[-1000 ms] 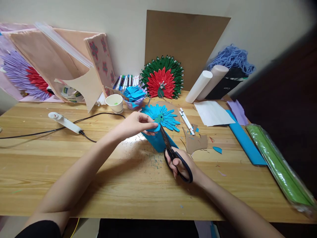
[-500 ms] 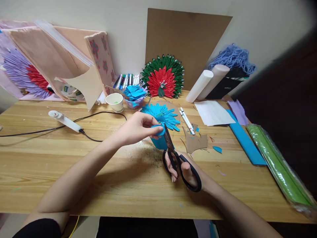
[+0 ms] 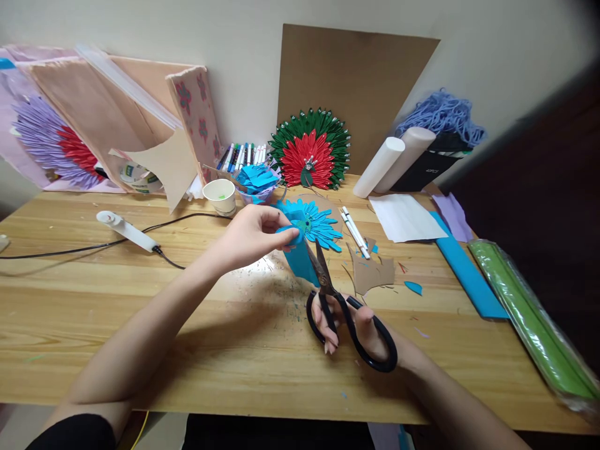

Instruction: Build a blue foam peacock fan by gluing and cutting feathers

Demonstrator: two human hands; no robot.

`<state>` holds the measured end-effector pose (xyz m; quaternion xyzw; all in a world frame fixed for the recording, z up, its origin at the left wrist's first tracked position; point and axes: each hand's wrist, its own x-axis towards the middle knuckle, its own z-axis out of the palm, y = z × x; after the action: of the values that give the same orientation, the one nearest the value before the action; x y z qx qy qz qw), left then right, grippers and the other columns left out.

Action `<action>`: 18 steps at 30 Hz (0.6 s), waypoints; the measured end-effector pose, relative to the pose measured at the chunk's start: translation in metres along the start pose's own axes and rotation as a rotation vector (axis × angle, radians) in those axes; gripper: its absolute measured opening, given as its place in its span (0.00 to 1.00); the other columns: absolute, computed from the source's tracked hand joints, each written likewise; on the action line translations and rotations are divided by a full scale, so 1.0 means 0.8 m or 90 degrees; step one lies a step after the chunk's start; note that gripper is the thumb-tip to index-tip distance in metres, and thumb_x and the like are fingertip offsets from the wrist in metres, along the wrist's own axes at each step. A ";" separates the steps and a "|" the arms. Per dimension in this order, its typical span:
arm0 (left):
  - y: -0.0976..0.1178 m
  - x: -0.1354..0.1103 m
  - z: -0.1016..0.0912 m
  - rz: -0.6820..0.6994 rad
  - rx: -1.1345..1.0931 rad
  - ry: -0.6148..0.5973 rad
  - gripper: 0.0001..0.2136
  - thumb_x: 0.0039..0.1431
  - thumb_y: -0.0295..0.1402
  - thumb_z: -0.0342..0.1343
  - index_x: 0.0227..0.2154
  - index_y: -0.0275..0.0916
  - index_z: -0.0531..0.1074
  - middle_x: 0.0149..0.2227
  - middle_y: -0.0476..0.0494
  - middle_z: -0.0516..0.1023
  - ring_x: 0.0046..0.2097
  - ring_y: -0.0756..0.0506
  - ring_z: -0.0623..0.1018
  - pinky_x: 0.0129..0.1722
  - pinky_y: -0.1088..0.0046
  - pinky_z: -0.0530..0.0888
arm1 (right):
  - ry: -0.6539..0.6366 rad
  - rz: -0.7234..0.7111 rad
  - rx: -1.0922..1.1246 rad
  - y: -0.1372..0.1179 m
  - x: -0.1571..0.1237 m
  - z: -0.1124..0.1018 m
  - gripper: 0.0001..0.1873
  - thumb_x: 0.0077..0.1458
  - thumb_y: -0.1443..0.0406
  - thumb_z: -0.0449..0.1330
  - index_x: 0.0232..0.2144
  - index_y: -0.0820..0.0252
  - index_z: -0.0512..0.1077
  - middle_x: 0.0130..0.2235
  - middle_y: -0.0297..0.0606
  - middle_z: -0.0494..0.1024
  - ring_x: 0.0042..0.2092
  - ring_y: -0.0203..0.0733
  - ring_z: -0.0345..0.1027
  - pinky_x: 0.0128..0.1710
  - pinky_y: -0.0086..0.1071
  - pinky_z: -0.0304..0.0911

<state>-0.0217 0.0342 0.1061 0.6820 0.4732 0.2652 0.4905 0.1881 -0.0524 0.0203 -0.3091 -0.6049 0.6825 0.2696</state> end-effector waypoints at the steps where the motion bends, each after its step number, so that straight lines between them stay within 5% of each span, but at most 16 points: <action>1: 0.004 -0.005 -0.001 0.012 0.042 0.019 0.08 0.50 0.35 0.56 0.23 0.34 0.70 0.22 0.47 0.72 0.24 0.52 0.70 0.22 0.78 0.64 | -0.013 0.002 -0.013 -0.005 -0.001 0.000 0.42 0.41 0.32 0.36 0.34 0.62 0.62 0.22 0.32 0.64 0.23 0.35 0.61 0.25 0.32 0.62; 6: 0.025 -0.029 0.004 0.079 0.233 0.036 0.09 0.49 0.32 0.55 0.18 0.35 0.68 0.17 0.52 0.63 0.21 0.54 0.61 0.19 0.78 0.56 | -0.026 0.000 -0.042 -0.023 0.000 0.007 0.39 0.44 0.33 0.40 0.34 0.61 0.62 0.22 0.31 0.63 0.23 0.35 0.57 0.25 0.31 0.59; 18: 0.022 -0.024 -0.006 0.064 0.255 0.000 0.10 0.53 0.35 0.52 0.21 0.35 0.68 0.19 0.50 0.65 0.23 0.53 0.64 0.20 0.77 0.56 | -0.078 0.032 -0.048 -0.033 -0.009 0.002 0.38 0.46 0.34 0.37 0.32 0.62 0.62 0.22 0.31 0.61 0.22 0.34 0.57 0.24 0.31 0.58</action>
<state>-0.0263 0.0177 0.1259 0.7886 0.4822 0.1898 0.3311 0.1915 -0.0551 0.0475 -0.2920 -0.6375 0.6835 0.2029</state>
